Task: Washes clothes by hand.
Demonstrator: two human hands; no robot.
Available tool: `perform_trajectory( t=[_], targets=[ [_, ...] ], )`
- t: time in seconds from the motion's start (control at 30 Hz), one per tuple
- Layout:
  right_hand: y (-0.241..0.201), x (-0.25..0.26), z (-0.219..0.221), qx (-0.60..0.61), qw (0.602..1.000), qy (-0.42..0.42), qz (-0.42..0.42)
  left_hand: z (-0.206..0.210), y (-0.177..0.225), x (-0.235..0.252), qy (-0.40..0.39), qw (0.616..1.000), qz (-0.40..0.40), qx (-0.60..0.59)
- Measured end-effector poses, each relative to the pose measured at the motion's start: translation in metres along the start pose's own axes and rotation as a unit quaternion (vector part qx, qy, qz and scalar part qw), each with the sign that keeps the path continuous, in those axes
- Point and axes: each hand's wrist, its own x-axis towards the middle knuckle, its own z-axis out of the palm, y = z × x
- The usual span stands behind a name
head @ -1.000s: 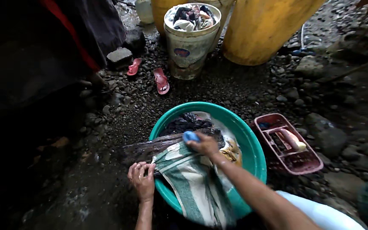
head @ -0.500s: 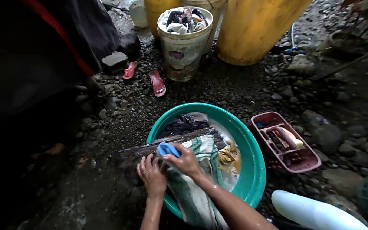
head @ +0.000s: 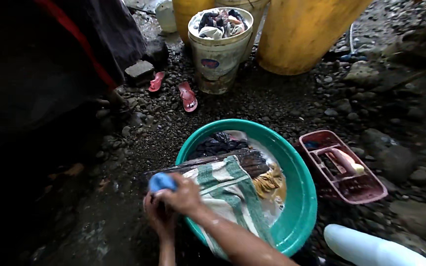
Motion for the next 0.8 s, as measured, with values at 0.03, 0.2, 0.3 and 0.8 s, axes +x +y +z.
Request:
perform_trajectory(
  t=[0.03, 0.2, 0.3, 0.8],
  targets=[
    [-0.014, 0.006, 0.017, -0.041, 0.995, -0.095, 0.007, -0.003, 0.007, -0.006, -0.014, 0.994, -0.094, -0.052],
    [0.08, 0.027, -0.066, -0.176, 0.978, 0.05, 0.101, -0.002, 0.001, 0.017, -0.011, 0.999, 0.027, 0.035],
    [0.133, 0.02, -0.153, -0.248, 0.928, 0.155, 0.231, 0.002, 0.007, 0.018, -0.018, 0.999, 0.033, 0.028],
    [0.141, 0.003, -0.16, -0.236, 0.928, 0.168, 0.232, 0.003, 0.001, 0.017, -0.026, 0.999, 0.03, -0.008]
  ],
)
